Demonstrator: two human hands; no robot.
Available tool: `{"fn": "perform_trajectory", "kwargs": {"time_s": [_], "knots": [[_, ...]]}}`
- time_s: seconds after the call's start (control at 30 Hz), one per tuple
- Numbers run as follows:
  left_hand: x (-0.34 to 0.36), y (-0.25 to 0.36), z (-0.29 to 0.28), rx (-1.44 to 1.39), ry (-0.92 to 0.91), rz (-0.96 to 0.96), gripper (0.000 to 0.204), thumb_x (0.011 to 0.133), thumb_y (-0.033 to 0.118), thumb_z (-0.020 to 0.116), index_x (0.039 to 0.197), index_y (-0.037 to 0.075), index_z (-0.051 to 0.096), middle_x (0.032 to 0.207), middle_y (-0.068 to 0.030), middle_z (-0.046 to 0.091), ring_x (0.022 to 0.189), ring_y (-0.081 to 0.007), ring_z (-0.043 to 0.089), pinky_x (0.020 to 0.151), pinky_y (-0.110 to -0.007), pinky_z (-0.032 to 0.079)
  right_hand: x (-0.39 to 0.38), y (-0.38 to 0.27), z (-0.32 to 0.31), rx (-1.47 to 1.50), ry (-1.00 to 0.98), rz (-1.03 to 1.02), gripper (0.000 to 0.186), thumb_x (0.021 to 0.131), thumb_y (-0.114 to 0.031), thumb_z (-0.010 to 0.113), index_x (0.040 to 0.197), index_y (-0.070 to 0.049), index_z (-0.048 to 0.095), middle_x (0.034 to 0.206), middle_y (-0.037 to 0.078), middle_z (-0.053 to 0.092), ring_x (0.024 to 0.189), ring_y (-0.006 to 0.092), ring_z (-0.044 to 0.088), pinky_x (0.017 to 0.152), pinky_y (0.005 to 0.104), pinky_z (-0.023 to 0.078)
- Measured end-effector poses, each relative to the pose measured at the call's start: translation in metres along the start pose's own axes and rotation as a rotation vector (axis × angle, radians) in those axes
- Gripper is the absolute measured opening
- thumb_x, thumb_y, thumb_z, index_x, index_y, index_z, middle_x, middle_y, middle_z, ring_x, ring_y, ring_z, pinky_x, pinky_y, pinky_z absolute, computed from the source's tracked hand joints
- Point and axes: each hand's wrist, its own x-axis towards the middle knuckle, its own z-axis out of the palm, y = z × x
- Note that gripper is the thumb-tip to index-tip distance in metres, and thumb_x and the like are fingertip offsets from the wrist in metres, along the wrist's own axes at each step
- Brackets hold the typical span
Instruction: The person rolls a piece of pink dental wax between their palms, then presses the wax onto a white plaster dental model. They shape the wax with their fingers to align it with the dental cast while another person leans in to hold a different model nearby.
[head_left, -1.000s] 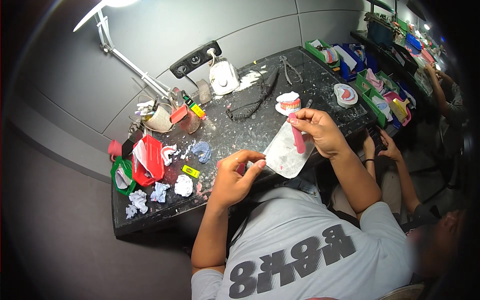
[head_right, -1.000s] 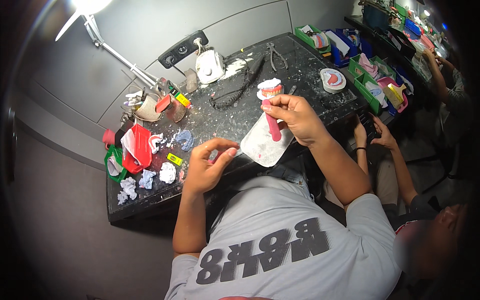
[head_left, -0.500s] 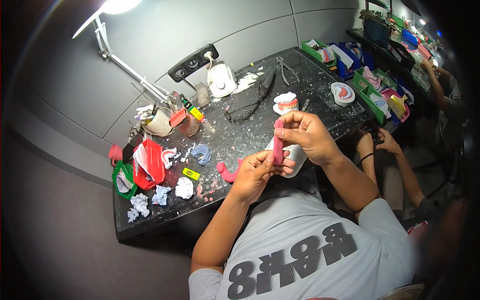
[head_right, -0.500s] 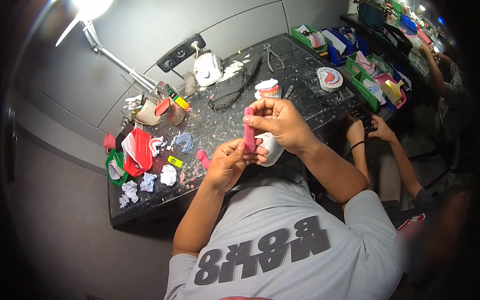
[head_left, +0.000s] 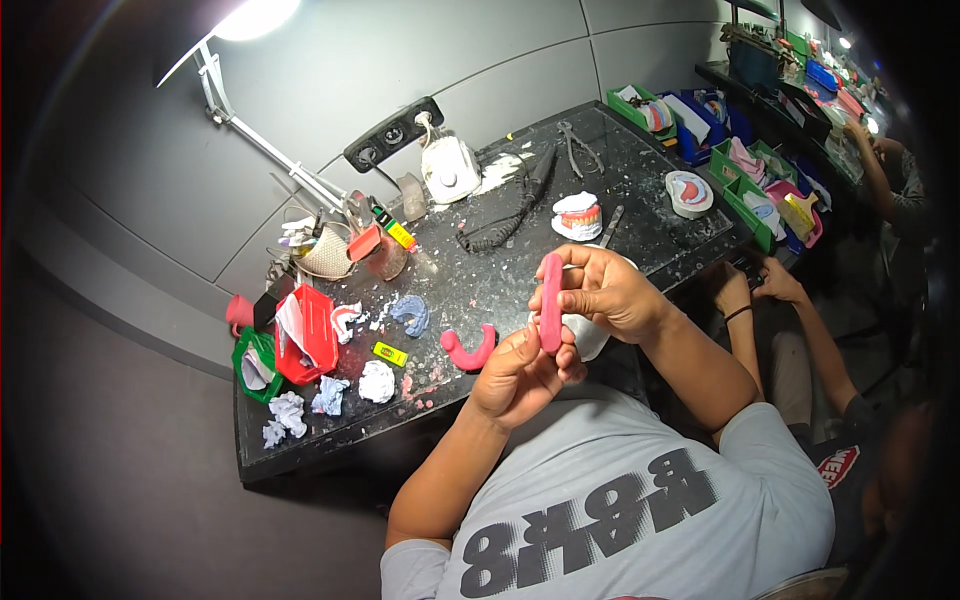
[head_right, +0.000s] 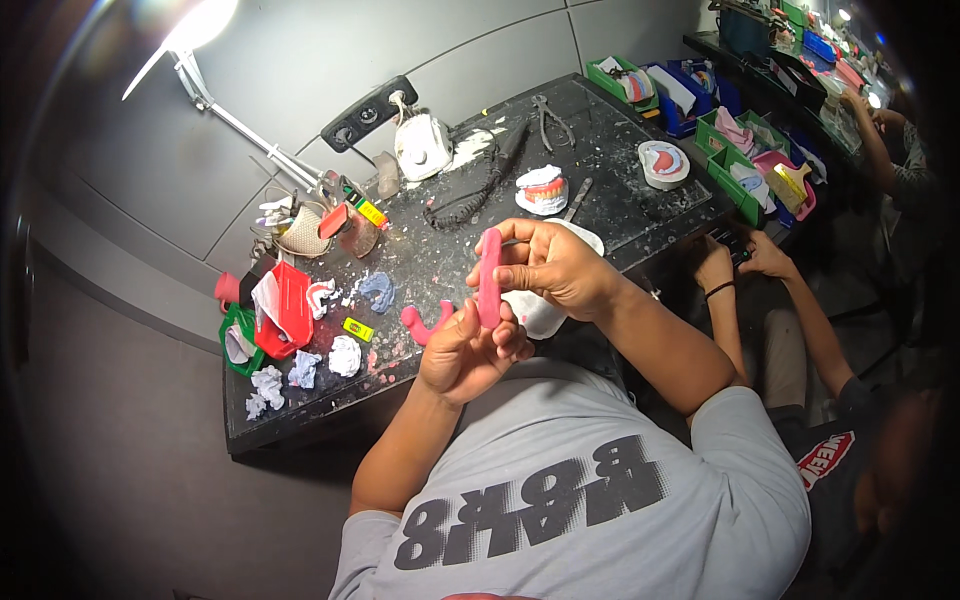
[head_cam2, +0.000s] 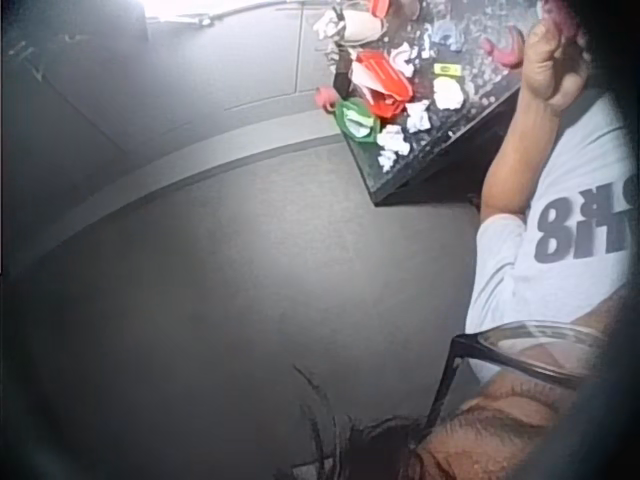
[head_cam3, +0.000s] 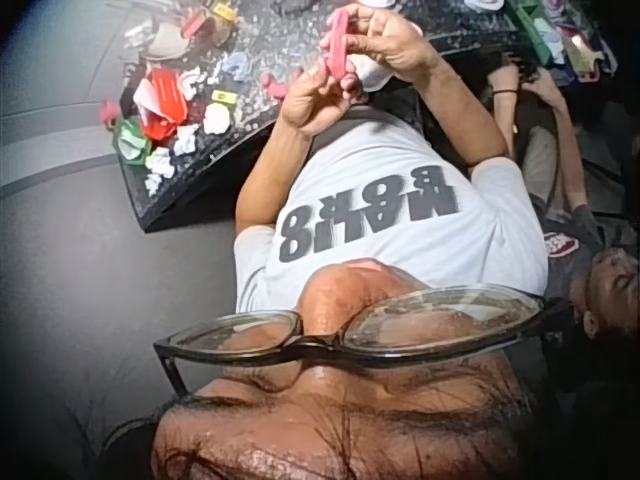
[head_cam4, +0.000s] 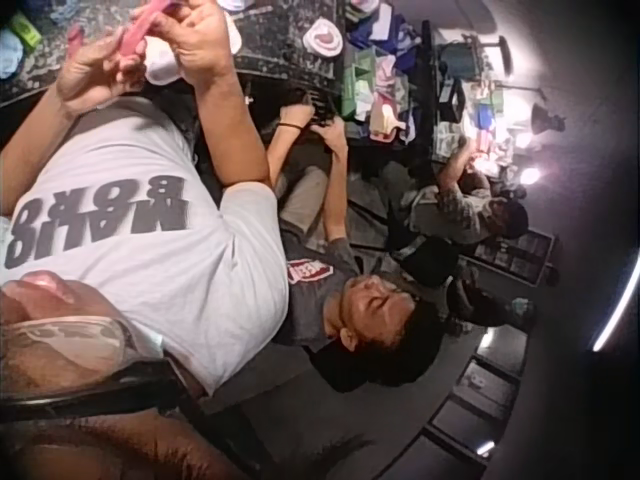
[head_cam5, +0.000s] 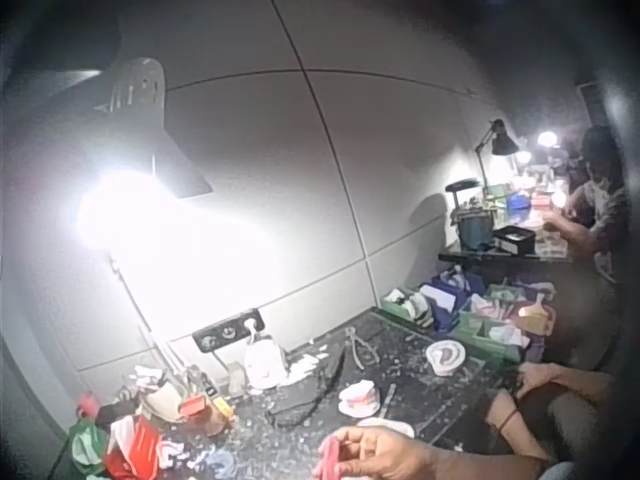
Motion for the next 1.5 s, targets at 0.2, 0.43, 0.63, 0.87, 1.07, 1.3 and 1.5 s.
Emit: {"fn": "perform_trajectory", "kwargs": {"time_s": [0.2,0.43,0.63,0.87,1.07,1.3,1.5], "knots": [[-0.006,-0.005,0.013,-0.021,-0.005,-0.017,0.042,0.111,0.048,0.053,0.118,0.008,0.065,0.089,0.0002,0.062,0.085,-0.0154,0.055,0.089,-0.038,0.041,-0.001,0.007,0.003,0.117,-0.053,0.002,0.039,0.099,-0.007,0.074,0.133,0.002,0.056,0.118,0.021,0.074,0.109,0.0219,0.073,0.097,0.035,0.061],[-0.011,-0.008,0.013,0.027,-0.057,-0.033,0.041,0.11,0.049,0.054,0.114,0.009,0.066,0.084,0.0014,0.063,0.083,-0.0164,0.056,0.091,-0.04,0.041,-0.004,0.004,0.009,0.059,-0.092,-0.07,0.04,0.096,-0.008,0.078,0.13,0.002,0.058,0.112,0.018,0.076,0.108,0.0215,0.074,0.098,0.0354,0.06],[-0.014,-0.01,0.014,-0.136,-0.001,-0.025,0.049,0.109,0.045,0.057,0.118,-0.002,0.067,0.1,-0.0133,0.073,0.089,-0.0222,0.064,0.09,-0.04,0.045,-0.005,0.001,0.011,0.06,-0.071,-0.071,0.038,0.097,-0.008,0.077,0.129,0.003,0.059,0.11,0.017,0.076,0.108,0.0218,0.074,0.099,0.0354,0.059],[-0.013,-0.005,0.009,0.119,0.013,0.023,0.053,0.113,0.044,0.051,0.124,-0.006,0.065,0.107,-0.0163,0.075,0.094,-0.0238,0.069,0.09,-0.037,0.053,-0.004,0.0,0.006,-0.011,0.005,-0.098,0.038,0.096,-0.01,0.079,0.126,0.001,0.059,0.11,0.017,0.076,0.106,0.021,0.074,0.098,0.0351,0.059],[-0.01,0.003,0.026,1.277,0.496,0.483,0.028,0.106,0.018,0.068,0.121,-0.006,0.07,0.108,-0.0138,0.078,0.1,-0.018,0.072,0.094,-0.032,0.053,-0.008,0.0,0.01,-0.163,0.175,-0.202,0.036,0.094,-0.005,0.081,0.122,-0.001,0.059,0.111,0.015,0.076,0.104,0.0192,0.074,0.095,0.0342,0.06],[-0.005,0.003,0.019,1.465,0.548,0.628,0.027,0.1,0.003,0.072,0.125,-0.006,0.07,0.109,-0.0121,0.077,0.104,-0.0178,0.072,0.097,-0.032,0.054,-0.005,0.006,0.021,-0.2,0.236,-0.229,0.026,0.094,-0.001,0.079,0.112,-0.001,0.061,0.108,0.013,0.076,0.101,0.0164,0.074,0.091,0.0317,0.061],[-0.004,0.002,0.013,1.306,0.506,0.65,0.025,0.1,0.0,0.07,0.124,-0.008,0.069,0.111,-0.0116,0.076,0.102,-0.0159,0.071,0.094,-0.03,0.055,-0.006,0.012,0.019,-0.206,0.177,-0.321,0.028,0.092,-0.002,0.083,0.108,-0.002,0.06,0.105,0.01,0.074,0.1,0.0161,0.074,0.093,0.0323,0.06]]}}
